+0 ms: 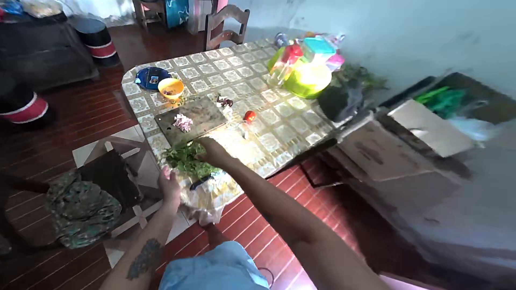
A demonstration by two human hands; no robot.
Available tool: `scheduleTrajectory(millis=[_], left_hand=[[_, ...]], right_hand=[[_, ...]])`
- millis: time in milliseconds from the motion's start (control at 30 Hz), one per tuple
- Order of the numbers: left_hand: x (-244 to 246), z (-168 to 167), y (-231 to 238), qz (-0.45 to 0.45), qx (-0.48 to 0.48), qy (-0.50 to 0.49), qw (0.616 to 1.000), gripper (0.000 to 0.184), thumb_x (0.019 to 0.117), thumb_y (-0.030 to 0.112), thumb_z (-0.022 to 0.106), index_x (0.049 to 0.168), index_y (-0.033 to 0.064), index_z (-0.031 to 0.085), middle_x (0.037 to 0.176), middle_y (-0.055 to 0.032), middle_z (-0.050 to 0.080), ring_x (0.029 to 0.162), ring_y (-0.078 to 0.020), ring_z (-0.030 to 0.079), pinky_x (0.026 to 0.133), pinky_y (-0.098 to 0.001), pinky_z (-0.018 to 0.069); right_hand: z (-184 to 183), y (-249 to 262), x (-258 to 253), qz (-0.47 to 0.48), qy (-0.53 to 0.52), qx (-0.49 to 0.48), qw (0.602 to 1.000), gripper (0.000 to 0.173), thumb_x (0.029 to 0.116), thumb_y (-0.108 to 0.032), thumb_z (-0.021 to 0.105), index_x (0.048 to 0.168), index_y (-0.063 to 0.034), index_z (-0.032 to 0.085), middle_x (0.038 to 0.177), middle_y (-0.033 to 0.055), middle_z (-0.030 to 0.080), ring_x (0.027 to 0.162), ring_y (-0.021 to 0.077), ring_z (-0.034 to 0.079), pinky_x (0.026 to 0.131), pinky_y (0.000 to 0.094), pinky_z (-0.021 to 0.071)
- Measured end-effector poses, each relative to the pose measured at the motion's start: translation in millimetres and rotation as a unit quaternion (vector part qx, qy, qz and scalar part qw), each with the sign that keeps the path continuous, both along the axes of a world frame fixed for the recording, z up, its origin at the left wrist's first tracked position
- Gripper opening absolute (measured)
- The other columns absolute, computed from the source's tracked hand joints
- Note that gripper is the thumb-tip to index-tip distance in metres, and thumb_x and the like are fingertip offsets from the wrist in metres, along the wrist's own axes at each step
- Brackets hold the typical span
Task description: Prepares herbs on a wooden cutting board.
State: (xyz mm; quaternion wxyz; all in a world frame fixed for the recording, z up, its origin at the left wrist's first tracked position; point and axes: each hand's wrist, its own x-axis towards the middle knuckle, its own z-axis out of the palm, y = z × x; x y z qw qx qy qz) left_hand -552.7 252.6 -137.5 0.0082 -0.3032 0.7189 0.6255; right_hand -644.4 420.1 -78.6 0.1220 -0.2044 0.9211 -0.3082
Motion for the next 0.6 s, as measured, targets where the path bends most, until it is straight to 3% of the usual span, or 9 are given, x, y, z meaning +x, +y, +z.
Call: scheduleTrajectory(millis=[133, 200, 300, 367, 500, 600], left_hand=[[-54.4, -24.2, -29.9, -0.081, -0.202, -0.029, 0.976, 0.048, 0.1006, -0.001, 0.054, 0.149, -0.0003, 0.049, 0.156, -0.0287, 0.04, 0.145, -0.0431, 0.039, 0.119, -0.0544, 0.0329], [-65.9, -35.2, -44.9, -0.143, -0.233, -0.056, 0.96, 0.043, 0.1011, 0.006, 0.059, 0.144, 0.0035, 0.056, 0.154, -0.025, 0.045, 0.143, -0.0418, 0.043, 0.117, -0.0561, 0.0364], [-76.4, -30.8, -53.6, -0.163, -0.211, -0.13, 0.955, 0.032, 0.103, 0.016, 0.061, 0.133, 0.0047, 0.066, 0.127, -0.0226, 0.067, 0.119, -0.0377, 0.064, 0.105, -0.057, 0.0479], [-75.1, -23.3, -60.4, -0.147, -0.187, -0.139, 0.961, 0.03, 0.1035, 0.015, 0.06, 0.13, 0.0027, 0.067, 0.121, -0.0226, 0.07, 0.113, -0.0355, 0.067, 0.102, -0.0552, 0.0497], [-66.4, -5.5, -79.0, -0.1, -0.205, -0.114, 0.967, 0.025, 0.1043, 0.013, 0.058, 0.122, 0.0002, 0.071, 0.112, -0.0189, 0.073, 0.103, -0.0283, 0.07, 0.097, -0.0477, 0.053], [-63.6, 14.6, -86.9, -0.081, -0.218, -0.063, 0.971, 0.022, 0.1033, 0.013, 0.06, 0.117, 0.0, 0.072, 0.108, -0.0169, 0.073, 0.097, -0.0236, 0.071, 0.092, -0.0436, 0.0549]], right_hand=[[-24.3, -21.1, -43.7, 0.065, -0.061, 0.0, 0.996, 0.035, 0.0963, -0.011, 0.068, 0.131, -0.0079, 0.067, 0.134, 0.0193, 0.063, 0.125, 0.0377, 0.061, 0.104, 0.0582, 0.0498], [-36.6, -32.8, -50.5, 0.113, -0.082, -0.003, 0.99, 0.036, 0.0956, -0.008, 0.068, 0.132, -0.0084, 0.067, 0.137, 0.0194, 0.061, 0.127, 0.038, 0.058, 0.106, 0.0573, 0.0481], [-59.5, -38.6, -59.8, 0.149, -0.077, 0.023, 0.986, 0.049, 0.0902, -0.005, 0.071, 0.138, -0.0142, 0.064, 0.148, 0.0176, 0.053, 0.139, 0.0386, 0.048, 0.114, 0.0597, 0.0388], [-73.2, -33.7, -65.0, 0.149, -0.085, 0.046, 0.984, 0.055, 0.0894, -0.003, 0.072, 0.141, -0.0177, 0.062, 0.15, 0.0176, 0.052, 0.14, 0.0407, 0.047, 0.114, 0.0627, 0.0376], [-81.7, -19.9, -72.5, 0.099, -0.103, 0.046, 0.989, 0.055, 0.092, 0.001, 0.066, 0.143, -0.0191, 0.062, 0.145, 0.0154, 0.059, 0.135, 0.0387, 0.053, 0.112, 0.0596, 0.0409], [-72.5, -20.9, -68.3, 0.073, -0.08, -0.002, 0.994, 0.052, 0.0908, -0.002, 0.07, 0.141, -0.0145, 0.063, 0.151, 0.0206, 0.051, 0.145, 0.0426, 0.041, 0.118, 0.0624, 0.0316]])
